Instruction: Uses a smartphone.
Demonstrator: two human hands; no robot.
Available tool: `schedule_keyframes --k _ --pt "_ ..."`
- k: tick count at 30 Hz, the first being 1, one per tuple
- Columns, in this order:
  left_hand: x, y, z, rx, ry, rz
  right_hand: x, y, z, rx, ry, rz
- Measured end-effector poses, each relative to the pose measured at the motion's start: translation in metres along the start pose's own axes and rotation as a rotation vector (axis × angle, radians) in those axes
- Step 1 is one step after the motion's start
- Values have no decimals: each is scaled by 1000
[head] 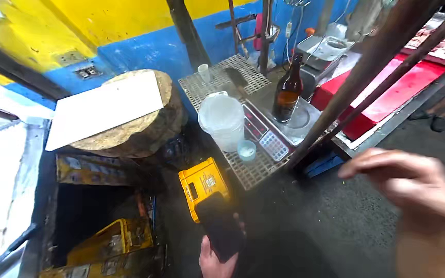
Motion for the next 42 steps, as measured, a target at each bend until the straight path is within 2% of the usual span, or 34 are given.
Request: schedule_keyframes --k 3,6,11,13,17,20,22,33,42 --pt "15 33 -4 -2 58 25 -6 83 81 -178 68 190" --pt "34 67 -3 21 73 53 -14 140 150 -379 141 236" --pt "58 113 -2 47 -1 4 -16 151 240 -377 115 266" --pt "65 123 -4 64 -18 -19 -7 152 268 -362 51 270" --pt "65 127 -11 84 51 -26 6 160 313 -203 -144 412" --pt "60 119 -16 57 95 -9 8 165 330 -66 -299 529" --pt "59 115 -18 26 81 -6 11 170 336 -27 -327 566" --pt "66 122 -24 -37 42 -49 31 179 350 -11 -158 618" --pt "67 127 -29 -48 41 -56 28 180 354 9 -188 601"
Point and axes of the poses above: each hand's wrist, its own x-axis towards the middle knuckle, its own z-axis out of the palm, y = z × x, the point moved 2 cm from there along x, towards the middle knuckle, and after that the axes turned 12 degrees about y, right-handed, at the moved point
